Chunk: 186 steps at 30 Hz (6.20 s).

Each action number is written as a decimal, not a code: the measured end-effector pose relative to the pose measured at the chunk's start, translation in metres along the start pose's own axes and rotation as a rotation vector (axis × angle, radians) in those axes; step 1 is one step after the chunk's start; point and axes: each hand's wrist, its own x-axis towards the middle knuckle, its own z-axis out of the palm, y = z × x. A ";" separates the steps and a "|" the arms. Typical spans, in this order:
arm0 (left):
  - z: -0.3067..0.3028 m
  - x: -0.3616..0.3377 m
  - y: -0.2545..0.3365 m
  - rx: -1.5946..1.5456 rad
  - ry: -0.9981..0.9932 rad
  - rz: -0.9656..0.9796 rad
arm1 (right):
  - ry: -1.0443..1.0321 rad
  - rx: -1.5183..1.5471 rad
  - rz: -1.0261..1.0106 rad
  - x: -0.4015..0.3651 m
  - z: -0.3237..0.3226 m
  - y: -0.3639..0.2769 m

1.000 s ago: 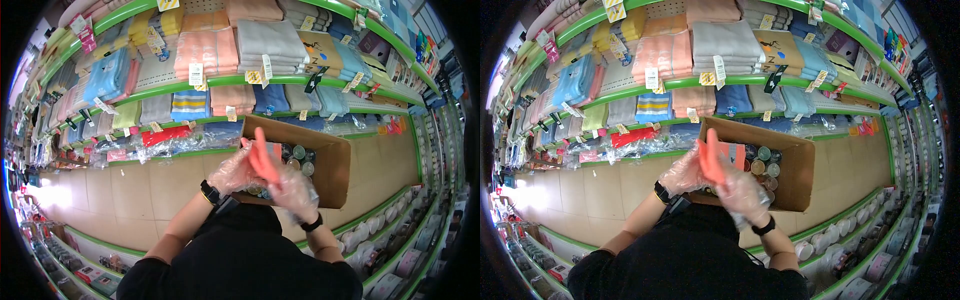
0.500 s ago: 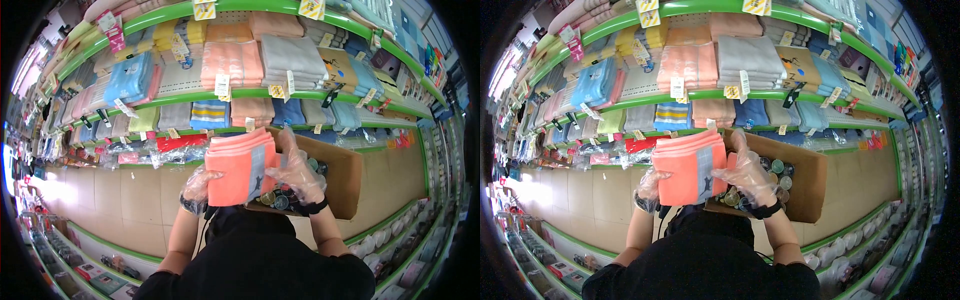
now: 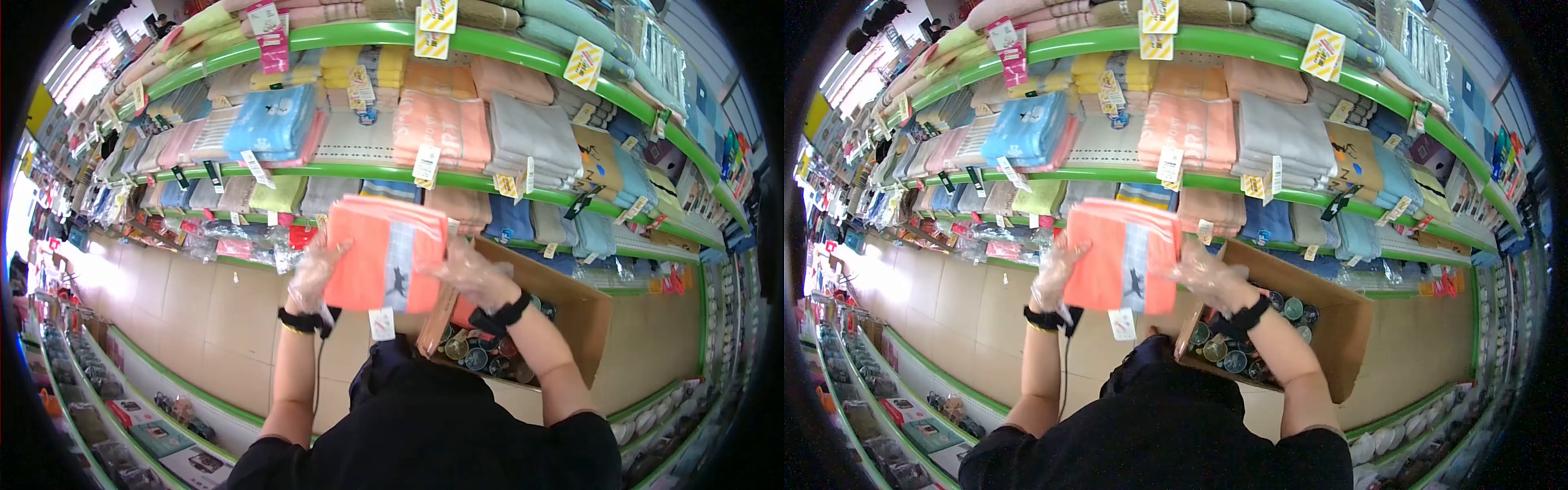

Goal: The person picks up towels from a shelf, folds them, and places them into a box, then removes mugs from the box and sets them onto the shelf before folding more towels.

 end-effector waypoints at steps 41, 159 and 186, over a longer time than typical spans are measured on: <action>0.013 0.323 0.042 2.201 0.172 0.069 | 0.347 -1.639 -0.504 0.208 0.012 -0.060; -0.019 0.347 0.037 1.817 0.091 0.447 | 0.898 -1.395 -0.299 0.324 -0.018 -0.049; 0.036 -0.093 -0.047 0.799 0.282 0.030 | 0.198 -0.895 1.021 -0.141 -0.242 0.396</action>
